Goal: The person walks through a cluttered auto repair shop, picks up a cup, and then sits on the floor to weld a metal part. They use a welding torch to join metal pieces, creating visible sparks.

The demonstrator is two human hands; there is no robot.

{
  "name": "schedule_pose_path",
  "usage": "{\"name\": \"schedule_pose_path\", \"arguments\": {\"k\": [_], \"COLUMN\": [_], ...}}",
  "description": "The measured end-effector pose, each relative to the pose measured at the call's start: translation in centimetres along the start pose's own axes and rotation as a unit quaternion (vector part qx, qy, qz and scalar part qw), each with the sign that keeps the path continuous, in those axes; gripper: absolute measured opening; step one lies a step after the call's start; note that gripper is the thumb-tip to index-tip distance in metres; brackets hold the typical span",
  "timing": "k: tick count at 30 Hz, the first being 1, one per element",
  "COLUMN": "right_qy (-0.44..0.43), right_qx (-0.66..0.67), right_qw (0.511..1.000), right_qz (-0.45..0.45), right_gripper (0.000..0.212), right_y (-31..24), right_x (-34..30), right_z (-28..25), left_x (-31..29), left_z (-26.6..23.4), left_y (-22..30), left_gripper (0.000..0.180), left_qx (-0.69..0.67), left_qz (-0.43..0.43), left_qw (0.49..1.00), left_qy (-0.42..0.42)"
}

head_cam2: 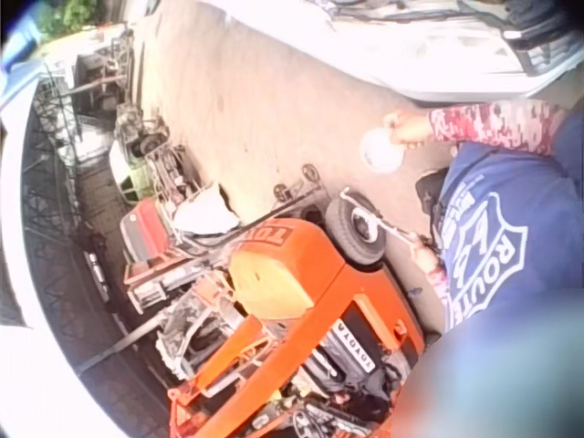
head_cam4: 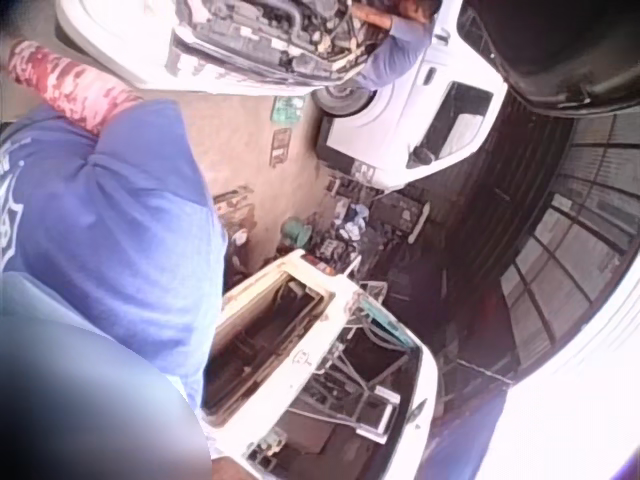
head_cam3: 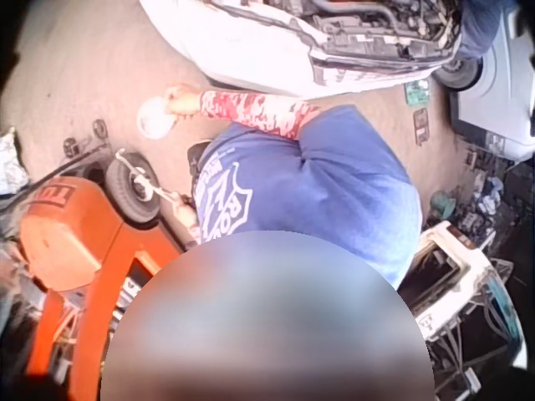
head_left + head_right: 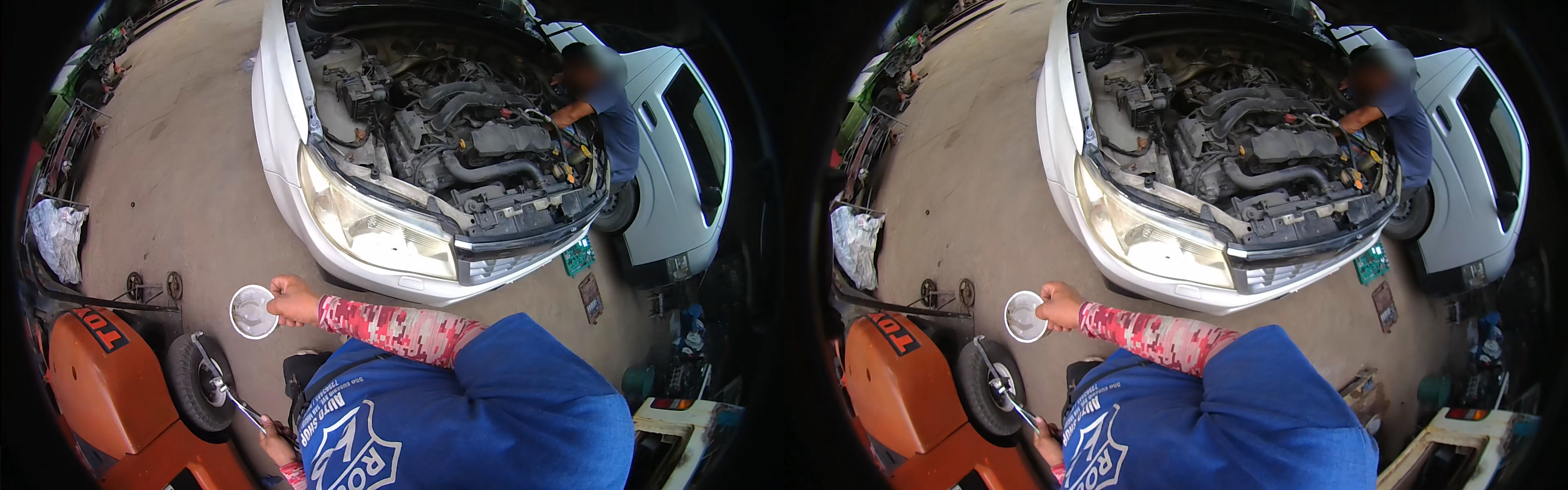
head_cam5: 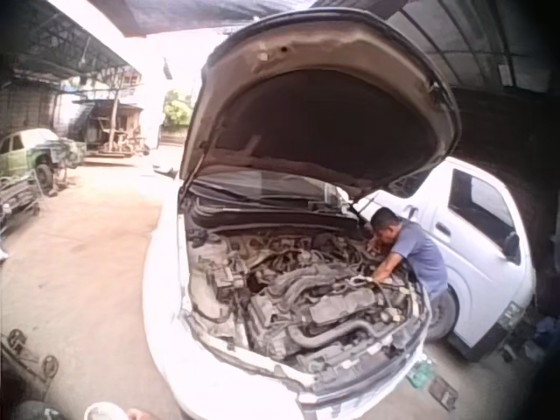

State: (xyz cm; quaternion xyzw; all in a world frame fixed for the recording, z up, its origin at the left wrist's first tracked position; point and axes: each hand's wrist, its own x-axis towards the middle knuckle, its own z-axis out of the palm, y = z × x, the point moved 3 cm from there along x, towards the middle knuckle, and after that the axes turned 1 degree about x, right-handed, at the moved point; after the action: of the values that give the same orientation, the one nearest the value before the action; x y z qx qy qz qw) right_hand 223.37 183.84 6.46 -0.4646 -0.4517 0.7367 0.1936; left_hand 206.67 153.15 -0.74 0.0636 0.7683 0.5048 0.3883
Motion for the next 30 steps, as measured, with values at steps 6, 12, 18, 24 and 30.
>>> {"name": "schedule_pose_path", "arguments": {"k": [6,12,18,24,30], "right_qy": [0.045,0.089,0.098,0.044,-0.028], "right_qx": [0.005,0.035,0.086,0.083,0.007], "right_qw": [0.999,0.995,0.99,0.994,0.999], "right_qz": [-0.029,-0.024,-0.055,-0.06,-0.015], "right_gripper": [0.016,0.016,0.011,0.012,0.01], "right_y": [-4.2,-11.2,-17.6,-26.8,-36.8], "right_x": [10.8,18.8,29.2,42.5,58.3], "right_z": [4.1,7.7,8.5,6.5,8.6], "left_x": [15.8,27.3,38.1,48.9,57.7], "left_z": [-1.4,-2.1,0.3,7.6,12.4], "left_y": [6.9,17.2,25.8,35.3,46.1], "left_gripper": [0.039,0.037,0.039,0.041,0.044], "left_qx": [-0.018,0.042,0.021,0.082,0.081], "left_qz": [0.012,0.052,0.05,0.025,0.007], "left_qw": [0.998,0.994,0.992,0.993,0.997], "left_qy": [-0.065,-0.087,-0.115,-0.077,-0.007]}}
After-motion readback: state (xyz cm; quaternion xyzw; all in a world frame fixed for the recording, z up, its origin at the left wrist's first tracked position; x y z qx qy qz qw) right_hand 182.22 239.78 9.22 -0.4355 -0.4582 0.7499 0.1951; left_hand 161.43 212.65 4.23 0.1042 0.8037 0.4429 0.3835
